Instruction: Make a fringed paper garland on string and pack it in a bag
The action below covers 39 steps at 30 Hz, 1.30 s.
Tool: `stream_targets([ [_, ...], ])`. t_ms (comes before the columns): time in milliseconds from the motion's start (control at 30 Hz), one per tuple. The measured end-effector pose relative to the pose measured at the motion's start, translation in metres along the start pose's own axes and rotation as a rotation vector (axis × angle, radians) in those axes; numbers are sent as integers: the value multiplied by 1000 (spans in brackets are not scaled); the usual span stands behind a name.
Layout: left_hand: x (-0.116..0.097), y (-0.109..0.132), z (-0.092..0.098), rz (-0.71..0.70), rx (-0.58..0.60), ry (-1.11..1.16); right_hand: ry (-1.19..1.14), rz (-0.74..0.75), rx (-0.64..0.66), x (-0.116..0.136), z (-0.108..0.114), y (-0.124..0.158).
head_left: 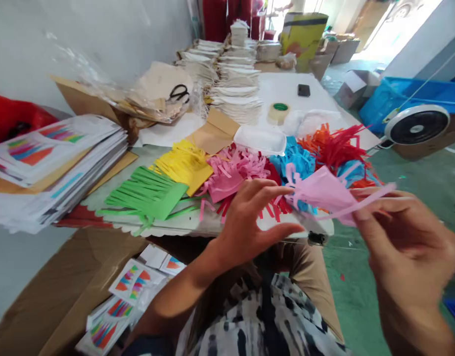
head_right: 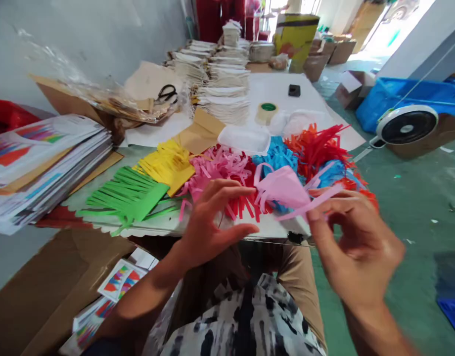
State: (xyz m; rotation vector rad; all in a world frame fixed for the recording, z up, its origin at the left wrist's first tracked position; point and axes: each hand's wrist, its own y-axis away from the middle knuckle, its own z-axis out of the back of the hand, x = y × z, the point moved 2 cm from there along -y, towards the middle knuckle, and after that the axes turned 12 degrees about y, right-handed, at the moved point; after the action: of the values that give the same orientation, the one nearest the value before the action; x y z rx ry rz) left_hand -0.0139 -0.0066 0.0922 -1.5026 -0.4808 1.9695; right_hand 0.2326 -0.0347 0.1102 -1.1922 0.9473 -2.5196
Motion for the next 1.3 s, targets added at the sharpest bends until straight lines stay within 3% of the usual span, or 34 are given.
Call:
stream_targets([
  [133,-9,4,-38,-6,-63,67,2,-102,-40,10,-2,19],
  [233,-10,3,-45,28,-161,55,20,-86,-17,9,7,29],
  [300,-11,0,-44,72,-153,57,26,-67,-15,6,17,35],
  [367,-13,-3,-44,95,-14,117,0,-55,54,1,28,39],
  [500,-20,0,-53,129,519,455,-190,-116,315,-19,45,37],
  [567,-22,7,-57,203,683,607,-292,-142,479,-31,46,38],
  [700,-17,17,-58,455,716,791,-462,-173,944,-50,24,53],
  [767,-9,19,-55,641,746,840,-648,-308,1061,-59,12,63],
  [867,10,20,-48,884,757,936,-826,-575,1069,-72,3,66],
  [967,32,15,-39,1005,673,1027,-719,-660,967,-80,1,49],
  [1067,52,7,-24,1068,667,879,-536,-598,856,-86,-5,25],
  [1133,62,-1,-11,995,706,581,-440,-559,828,-93,-14,17],
  [1200,65,-8,-2,788,675,166,-368,-528,831,-105,-24,16],
  [1300,54,-7,-10,395,439,-347,-232,-454,780,-127,-36,24],
])
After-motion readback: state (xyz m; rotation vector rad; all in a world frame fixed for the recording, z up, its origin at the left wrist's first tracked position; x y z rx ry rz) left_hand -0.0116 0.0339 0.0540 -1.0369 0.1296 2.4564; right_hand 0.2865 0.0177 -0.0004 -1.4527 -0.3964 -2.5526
